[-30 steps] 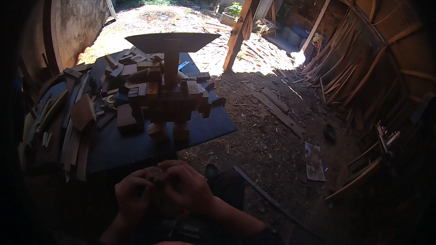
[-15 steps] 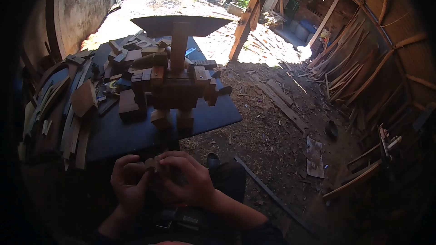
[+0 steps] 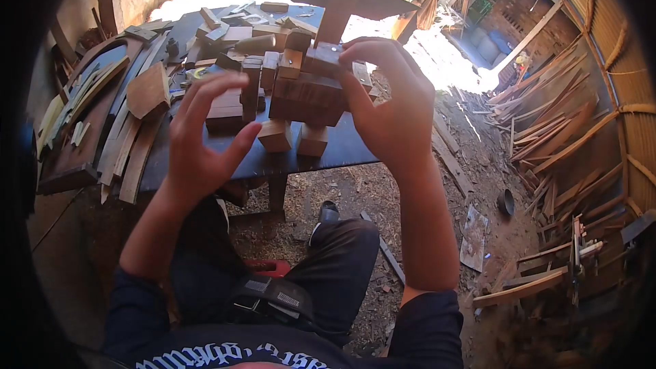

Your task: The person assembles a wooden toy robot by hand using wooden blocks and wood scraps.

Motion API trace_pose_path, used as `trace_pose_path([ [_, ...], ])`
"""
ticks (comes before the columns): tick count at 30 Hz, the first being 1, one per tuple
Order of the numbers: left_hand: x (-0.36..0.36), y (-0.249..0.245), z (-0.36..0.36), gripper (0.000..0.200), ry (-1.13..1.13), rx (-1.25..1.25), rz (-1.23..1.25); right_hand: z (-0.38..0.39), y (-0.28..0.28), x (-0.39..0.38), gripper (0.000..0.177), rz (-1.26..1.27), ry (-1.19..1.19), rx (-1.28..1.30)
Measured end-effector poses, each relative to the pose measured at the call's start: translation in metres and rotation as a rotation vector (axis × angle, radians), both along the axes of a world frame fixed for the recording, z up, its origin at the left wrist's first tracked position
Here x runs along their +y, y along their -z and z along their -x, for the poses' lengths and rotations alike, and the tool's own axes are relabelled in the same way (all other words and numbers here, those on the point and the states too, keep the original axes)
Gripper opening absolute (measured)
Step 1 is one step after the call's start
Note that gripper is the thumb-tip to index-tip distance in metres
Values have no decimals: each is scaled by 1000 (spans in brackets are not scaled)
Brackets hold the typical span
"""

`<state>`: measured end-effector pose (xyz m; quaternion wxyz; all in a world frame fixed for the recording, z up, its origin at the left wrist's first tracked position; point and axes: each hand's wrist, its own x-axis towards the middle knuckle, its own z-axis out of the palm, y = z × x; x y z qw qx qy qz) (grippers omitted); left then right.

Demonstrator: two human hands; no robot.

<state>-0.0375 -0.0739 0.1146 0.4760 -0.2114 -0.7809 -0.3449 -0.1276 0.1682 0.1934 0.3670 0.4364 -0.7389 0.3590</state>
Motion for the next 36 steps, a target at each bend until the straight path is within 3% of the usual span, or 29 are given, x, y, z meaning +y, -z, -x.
trace_pose_path([
  [5,-8,-16,42,67,-47,2,138,14,5,-4,16,4,50,-69],
  [11,-8,-7,74,85,-28,-128,131,18,13,-8,15,97,13,-166],
  [14,-5,-6,72,87,7,-208,148,21,16,-9,15,76,13,-153],
  [24,-2,-7,72,77,-40,-131,169,26,20,-9,16,47,60,-80],
  [27,-3,-12,69,78,34,-240,135,26,20,-9,16,23,81,-50],
  [36,-2,-7,72,76,22,-169,125,17,11,-12,22,-83,124,63],
])
